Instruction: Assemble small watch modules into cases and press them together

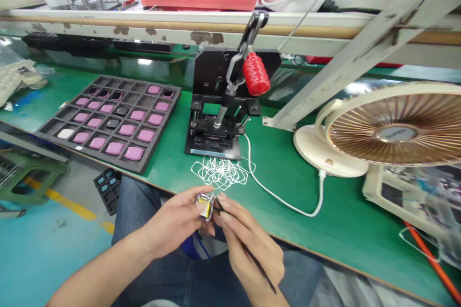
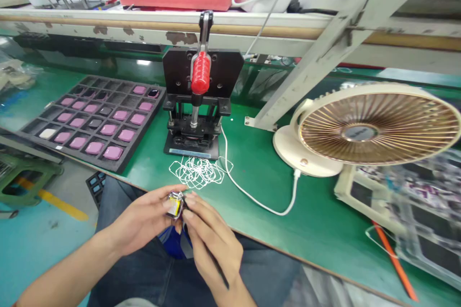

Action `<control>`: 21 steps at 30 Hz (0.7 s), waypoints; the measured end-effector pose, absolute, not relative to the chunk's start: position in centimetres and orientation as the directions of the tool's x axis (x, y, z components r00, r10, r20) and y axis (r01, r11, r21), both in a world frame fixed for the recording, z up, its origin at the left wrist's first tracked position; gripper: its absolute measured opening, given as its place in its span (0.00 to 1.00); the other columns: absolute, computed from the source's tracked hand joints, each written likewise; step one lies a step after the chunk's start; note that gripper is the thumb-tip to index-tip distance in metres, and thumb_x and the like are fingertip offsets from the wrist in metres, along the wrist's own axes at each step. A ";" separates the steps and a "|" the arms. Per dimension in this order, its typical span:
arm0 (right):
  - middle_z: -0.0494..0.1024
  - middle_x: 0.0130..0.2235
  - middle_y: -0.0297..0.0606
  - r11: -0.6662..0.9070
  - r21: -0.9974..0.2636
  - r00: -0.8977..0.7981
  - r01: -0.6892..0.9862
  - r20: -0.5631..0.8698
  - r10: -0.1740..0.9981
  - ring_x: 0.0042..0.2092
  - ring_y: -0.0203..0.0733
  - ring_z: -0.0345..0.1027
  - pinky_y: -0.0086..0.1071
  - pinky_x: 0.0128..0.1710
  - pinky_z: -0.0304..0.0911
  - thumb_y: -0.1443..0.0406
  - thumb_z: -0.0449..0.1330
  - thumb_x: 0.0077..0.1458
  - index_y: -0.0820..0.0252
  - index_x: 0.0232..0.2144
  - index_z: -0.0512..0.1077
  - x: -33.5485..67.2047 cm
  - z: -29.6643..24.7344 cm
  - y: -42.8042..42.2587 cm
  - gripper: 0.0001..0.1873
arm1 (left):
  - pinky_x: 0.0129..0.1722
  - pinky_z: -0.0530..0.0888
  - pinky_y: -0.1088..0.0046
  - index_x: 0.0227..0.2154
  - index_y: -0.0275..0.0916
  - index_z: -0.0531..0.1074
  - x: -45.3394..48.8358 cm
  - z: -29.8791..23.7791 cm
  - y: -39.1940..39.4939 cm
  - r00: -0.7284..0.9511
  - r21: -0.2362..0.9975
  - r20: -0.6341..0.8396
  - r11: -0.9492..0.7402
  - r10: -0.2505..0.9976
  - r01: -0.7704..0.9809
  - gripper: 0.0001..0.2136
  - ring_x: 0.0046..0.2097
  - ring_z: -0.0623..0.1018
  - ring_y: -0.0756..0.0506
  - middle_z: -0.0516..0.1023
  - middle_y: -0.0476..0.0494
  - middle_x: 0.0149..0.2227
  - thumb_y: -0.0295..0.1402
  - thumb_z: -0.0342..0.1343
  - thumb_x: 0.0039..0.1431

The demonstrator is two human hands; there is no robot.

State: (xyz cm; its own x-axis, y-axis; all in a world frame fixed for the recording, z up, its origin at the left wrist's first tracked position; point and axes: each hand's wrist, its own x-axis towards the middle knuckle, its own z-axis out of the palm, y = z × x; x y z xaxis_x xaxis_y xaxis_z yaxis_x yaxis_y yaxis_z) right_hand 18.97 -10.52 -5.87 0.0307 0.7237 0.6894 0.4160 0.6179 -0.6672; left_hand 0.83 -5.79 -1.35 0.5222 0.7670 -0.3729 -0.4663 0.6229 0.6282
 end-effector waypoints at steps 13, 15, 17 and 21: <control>0.86 0.46 0.36 0.308 -0.782 0.247 0.542 0.498 0.831 0.48 0.44 0.82 0.37 0.54 0.76 0.66 0.68 0.66 0.53 0.43 0.84 22.8 -3.3 -6.3 0.05 | 0.65 0.74 0.50 0.67 0.29 0.67 0.6 -0.8 -2.8 0.390 0.603 -0.423 0.575 0.818 -0.553 0.25 0.55 0.84 0.35 0.83 0.24 0.55 0.28 0.60 0.71; 0.86 0.45 0.37 0.245 -0.823 0.269 0.512 0.425 0.864 0.46 0.44 0.81 0.36 0.52 0.75 0.62 0.67 0.68 0.53 0.42 0.83 23.6 -2.8 -6.6 0.04 | 0.65 0.75 0.51 0.66 0.30 0.69 0.3 -1.0 -2.6 0.387 0.599 -0.409 0.563 0.826 -0.568 0.23 0.56 0.84 0.36 0.84 0.25 0.54 0.28 0.61 0.70; 0.85 0.44 0.37 0.179 -0.864 0.290 0.470 0.342 0.894 0.45 0.44 0.80 0.36 0.49 0.75 0.59 0.64 0.71 0.52 0.42 0.83 24.1 -2.5 -7.2 0.09 | 0.60 0.79 0.54 0.63 0.32 0.73 0.1 -1.0 -2.5 0.403 0.591 -0.412 0.576 0.818 -0.565 0.21 0.54 0.85 0.35 0.84 0.27 0.54 0.28 0.63 0.69; 0.84 0.44 0.40 0.166 -0.927 0.362 0.336 0.290 0.886 0.48 0.44 0.79 0.37 0.50 0.73 0.57 0.55 0.76 0.54 0.40 0.81 24.6 -1.7 -9.9 0.17 | 0.44 0.84 0.61 0.58 0.39 0.79 0.3 -0.3 -3.3 0.436 0.574 -0.465 0.638 0.770 -0.514 0.19 0.49 0.86 0.34 0.84 0.31 0.56 0.31 0.67 0.65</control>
